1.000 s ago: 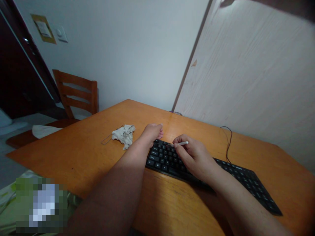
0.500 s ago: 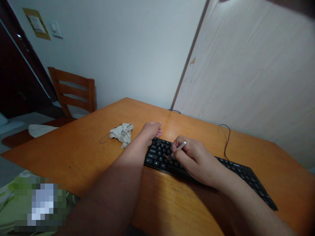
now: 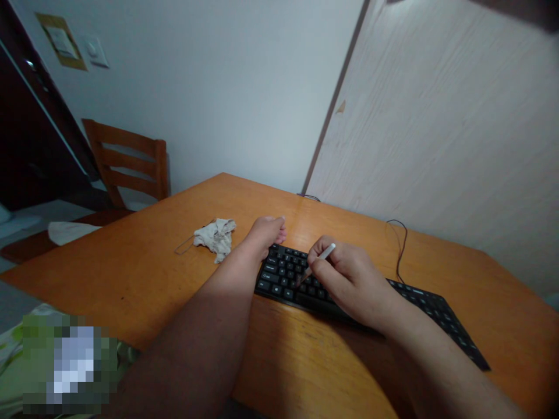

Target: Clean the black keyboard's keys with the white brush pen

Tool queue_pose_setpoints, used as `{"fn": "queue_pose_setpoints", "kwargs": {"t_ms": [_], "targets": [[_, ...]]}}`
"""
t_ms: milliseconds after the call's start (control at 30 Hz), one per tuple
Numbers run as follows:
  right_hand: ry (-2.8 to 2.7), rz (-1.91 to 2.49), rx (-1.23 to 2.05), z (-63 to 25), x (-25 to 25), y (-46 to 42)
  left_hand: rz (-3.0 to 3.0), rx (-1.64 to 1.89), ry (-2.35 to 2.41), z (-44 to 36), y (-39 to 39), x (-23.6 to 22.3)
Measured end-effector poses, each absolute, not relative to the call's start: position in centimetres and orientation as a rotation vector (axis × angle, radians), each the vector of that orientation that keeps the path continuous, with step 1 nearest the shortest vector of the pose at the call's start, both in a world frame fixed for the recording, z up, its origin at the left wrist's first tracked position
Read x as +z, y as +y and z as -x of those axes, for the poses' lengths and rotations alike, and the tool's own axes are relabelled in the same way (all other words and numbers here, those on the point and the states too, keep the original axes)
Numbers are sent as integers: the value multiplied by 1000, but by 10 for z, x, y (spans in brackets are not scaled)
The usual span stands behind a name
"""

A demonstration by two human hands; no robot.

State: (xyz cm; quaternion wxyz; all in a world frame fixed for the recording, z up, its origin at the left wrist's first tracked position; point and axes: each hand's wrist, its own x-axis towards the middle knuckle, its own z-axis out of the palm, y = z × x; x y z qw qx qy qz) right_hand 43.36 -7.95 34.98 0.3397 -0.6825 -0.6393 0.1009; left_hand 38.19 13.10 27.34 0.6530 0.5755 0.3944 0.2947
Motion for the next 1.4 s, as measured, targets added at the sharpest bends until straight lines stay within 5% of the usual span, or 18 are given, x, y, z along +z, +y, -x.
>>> {"fn": "queue_pose_setpoints", "kwargs": {"t_ms": [300, 633, 900, 1400], "targets": [[-1730, 1664, 537, -428, 353, -83, -1302, 673, 895, -381, 130, 274], [-1726, 1675, 478, -433, 351, -82, -1299, 679, 887, -382, 130, 274], [-1534, 1813, 93, -457, 345, -74, -1293, 669, 892, -382, 131, 273], [-1617, 1900, 118, -455, 332, -67, -1299, 682, 877, -381, 131, 273]]}}
